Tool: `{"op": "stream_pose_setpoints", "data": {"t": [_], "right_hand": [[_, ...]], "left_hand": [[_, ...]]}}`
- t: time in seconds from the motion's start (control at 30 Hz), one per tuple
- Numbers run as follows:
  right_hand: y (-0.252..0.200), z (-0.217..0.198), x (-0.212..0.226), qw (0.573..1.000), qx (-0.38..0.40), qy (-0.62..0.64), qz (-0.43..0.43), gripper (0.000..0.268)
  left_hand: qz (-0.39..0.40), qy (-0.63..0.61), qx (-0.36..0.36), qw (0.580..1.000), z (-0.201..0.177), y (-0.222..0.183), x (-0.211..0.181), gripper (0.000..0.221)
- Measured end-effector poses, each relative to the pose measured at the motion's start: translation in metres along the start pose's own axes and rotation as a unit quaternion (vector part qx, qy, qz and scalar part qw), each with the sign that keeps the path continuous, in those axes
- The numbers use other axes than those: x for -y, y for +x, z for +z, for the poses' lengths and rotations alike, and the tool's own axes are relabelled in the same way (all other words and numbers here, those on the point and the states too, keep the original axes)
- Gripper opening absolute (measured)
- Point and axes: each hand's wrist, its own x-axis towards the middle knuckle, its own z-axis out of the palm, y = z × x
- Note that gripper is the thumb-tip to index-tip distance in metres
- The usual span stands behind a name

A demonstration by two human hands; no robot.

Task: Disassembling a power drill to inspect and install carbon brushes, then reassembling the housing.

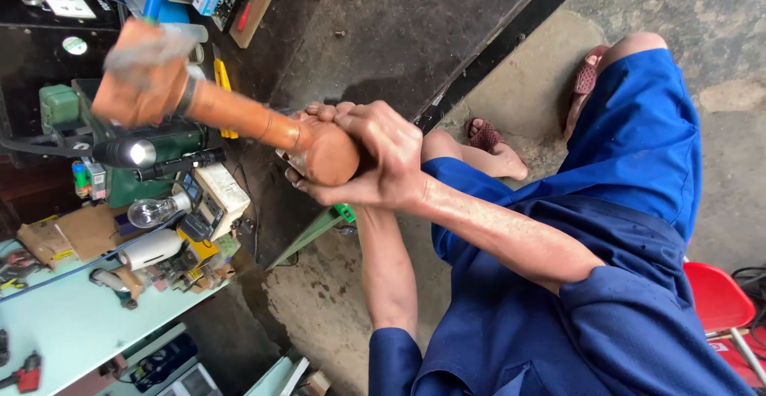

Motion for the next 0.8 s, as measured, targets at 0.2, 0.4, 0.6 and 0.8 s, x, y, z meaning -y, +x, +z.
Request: {"op": "stream_pose_setpoints", "data": {"t": [0.2,0.4,0.6,0.8], "right_hand": [[-0.015,-0.008,-0.045,0.973,0.116,0.094,0.174,0.066],[-0.015,-0.013,-0.047,0.915,0.242,0.165,0.277,0.06],[-0.004,-0.036,0.0,0.916,0.332,0.017,0.227,0.043],[0.044,-0.034,0.036,0.932,0.342,-0.102,-0.064,0.063]], "left_hand": [[0.068,0.013,-0.038,0.997,-0.001,0.007,-0.005,0.037],[0.168,0.217,-0.059,0.96,-0.041,0.007,-0.036,0.05],[0.135,0.404,-0.047,0.904,-0.007,0.005,-0.09,0.066],[0.111,0.431,-0.01,0.895,-0.002,0.003,-0.125,0.068]]}}
